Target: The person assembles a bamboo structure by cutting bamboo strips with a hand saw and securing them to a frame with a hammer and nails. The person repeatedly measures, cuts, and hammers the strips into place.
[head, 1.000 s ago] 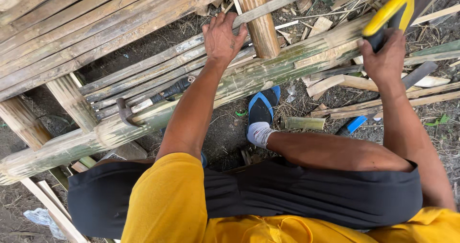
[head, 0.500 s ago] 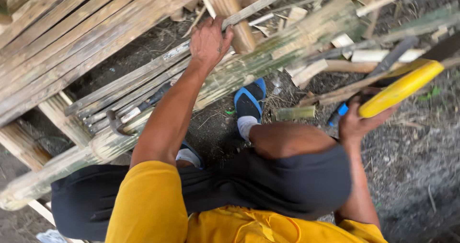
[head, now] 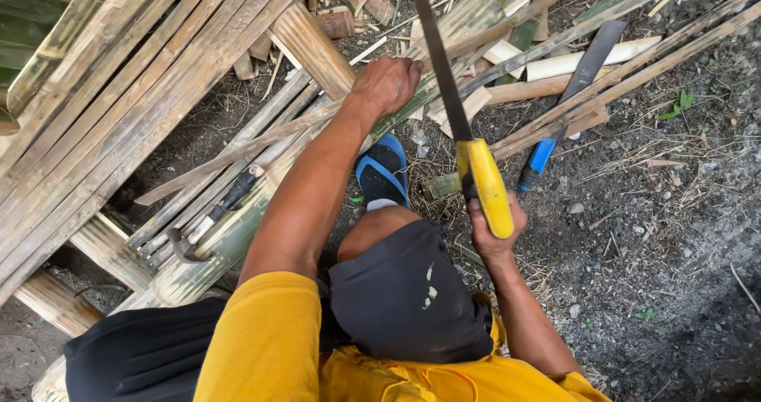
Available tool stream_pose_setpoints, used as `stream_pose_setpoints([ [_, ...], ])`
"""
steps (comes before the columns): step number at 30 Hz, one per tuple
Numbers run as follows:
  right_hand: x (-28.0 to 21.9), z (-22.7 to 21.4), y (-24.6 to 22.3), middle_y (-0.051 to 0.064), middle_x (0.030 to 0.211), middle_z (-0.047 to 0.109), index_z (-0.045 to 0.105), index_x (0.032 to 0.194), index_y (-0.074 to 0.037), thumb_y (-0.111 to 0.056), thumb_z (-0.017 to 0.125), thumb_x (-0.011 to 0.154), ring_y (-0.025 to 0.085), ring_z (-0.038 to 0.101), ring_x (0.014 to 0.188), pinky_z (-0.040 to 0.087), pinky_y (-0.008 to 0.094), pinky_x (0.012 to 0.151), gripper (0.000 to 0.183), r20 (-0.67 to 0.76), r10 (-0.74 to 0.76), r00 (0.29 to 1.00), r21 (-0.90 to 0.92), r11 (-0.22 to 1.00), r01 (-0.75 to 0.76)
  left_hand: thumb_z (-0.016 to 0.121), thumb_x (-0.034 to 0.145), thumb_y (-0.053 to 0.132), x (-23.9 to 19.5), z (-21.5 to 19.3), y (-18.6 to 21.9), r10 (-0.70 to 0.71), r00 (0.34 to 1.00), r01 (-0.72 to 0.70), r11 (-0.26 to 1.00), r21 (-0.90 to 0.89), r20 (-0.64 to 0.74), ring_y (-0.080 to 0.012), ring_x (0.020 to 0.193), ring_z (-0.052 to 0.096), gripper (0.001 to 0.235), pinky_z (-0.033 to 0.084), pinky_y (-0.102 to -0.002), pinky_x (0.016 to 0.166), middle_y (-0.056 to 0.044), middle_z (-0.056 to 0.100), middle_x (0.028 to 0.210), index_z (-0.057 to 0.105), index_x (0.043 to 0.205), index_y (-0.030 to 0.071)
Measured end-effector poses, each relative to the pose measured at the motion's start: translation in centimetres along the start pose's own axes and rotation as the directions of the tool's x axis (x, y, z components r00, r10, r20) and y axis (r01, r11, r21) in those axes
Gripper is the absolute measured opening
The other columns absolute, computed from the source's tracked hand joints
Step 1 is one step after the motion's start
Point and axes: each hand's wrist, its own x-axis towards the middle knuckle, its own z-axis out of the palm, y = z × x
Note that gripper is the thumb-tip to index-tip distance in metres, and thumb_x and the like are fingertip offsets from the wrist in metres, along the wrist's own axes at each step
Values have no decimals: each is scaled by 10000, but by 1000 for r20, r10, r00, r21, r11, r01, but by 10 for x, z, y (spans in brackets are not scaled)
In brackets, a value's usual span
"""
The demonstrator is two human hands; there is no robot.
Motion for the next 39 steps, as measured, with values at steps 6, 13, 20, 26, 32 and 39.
stream_pose_setpoints([
  [6, 3, 3, 13, 64, 762, 615, 644, 949, -30, -132, 747, 879, 190, 619, 624, 486, 330, 615, 161, 56, -92, 994, -102, 990, 98, 303, 1107, 352, -1, -8, 12, -163, 977, 164, 986, 3, 138, -411, 787, 727, 457, 571, -525, 788, -246, 698, 836, 477, 1318, -15],
  [13, 4, -4, 16, 50, 766, 622, 672, 974, -20, -104, 743, 881, 162, 621, 608, 487, 316, 585, 144, 118, -72, 990, -2, 997, 73, 276, 1075, 401, -6, -15, 28, -300, 920, 321, 946, -45, 254, -382, 1001, 668, 545, 594, -488, 856, -288, 427, 1390, 296, 1499, 60],
  [20, 0, -5, 26, 86, 746, 554, 632, 914, -23, -85, 753, 851, 228, 581, 591, 459, 352, 582, 150, 188, -90, 978, -26, 995, 97, 265, 1087, 424, -5, -5, 28, -372, 892, 384, 923, 3, 255, -396, 1015, 654, 579, 591, -470, 884, -297, 386, 1399, 267, 1505, 22],
  [26, -38, -41, 34, 84, 736, 584, 649, 925, -12, -80, 718, 818, 234, 598, 575, 465, 366, 568, 145, 257, -103, 961, -28, 993, 114, 288, 1104, 452, -8, 4, 25, -371, 917, 372, 928, 19, 146, -445, 1162, 615, 559, 498, -536, 1007, -266, 437, 1399, 335, 1463, 26],
  [32, -29, -42, 32, 139, 790, 620, 701, 1012, 14, -11, 638, 771, 306, 626, 628, 502, 378, 603, 250, 257, -158, 953, -118, 974, 193, 309, 1090, 454, -2, 11, 19, -361, 921, 358, 932, 49, 149, -453, 1194, 600, 552, 506, -534, 999, -278, 425, 1421, 352, 1439, 29],
  [39, 70, 40, 7, 92, 751, 630, 667, 945, -10, -28, 696, 823, 220, 653, 620, 516, 339, 598, 127, 224, -55, 973, 117, 993, 30, 436, 1071, 455, -3, 16, 8, -242, 970, 241, 969, 50, 19, -489, 1087, 626, 546, 525, -543, 911, -300, 457, 1362, 370, 1420, 40],
])
